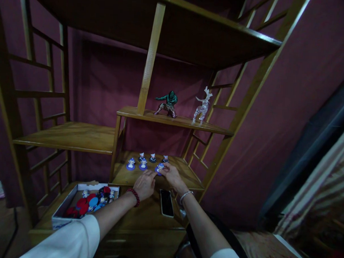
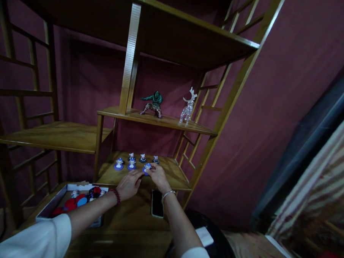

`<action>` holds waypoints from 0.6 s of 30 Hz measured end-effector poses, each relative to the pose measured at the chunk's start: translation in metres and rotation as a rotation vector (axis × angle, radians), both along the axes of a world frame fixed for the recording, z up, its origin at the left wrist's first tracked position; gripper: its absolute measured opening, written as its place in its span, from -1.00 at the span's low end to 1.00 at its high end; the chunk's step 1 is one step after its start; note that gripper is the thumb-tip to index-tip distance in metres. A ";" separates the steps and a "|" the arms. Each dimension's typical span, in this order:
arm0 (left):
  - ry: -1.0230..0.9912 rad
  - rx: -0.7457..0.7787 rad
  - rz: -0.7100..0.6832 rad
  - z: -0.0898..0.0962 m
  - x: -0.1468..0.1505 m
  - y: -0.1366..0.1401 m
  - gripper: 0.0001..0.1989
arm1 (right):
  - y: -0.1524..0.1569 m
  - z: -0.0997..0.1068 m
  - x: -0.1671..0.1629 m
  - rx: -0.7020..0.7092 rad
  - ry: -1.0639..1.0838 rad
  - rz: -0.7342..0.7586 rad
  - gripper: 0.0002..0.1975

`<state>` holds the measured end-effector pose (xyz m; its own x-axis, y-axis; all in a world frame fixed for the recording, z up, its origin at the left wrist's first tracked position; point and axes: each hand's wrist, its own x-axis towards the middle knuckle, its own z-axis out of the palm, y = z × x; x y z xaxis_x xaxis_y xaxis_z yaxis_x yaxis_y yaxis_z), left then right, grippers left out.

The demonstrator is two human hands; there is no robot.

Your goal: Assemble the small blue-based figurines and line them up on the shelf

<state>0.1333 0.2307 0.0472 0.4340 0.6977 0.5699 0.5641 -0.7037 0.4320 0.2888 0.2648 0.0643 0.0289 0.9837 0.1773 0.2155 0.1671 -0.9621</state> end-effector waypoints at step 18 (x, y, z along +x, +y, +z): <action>0.019 -0.056 0.034 -0.006 0.012 0.019 -0.63 | 0.039 -0.016 -0.001 0.036 -0.086 -0.110 -0.77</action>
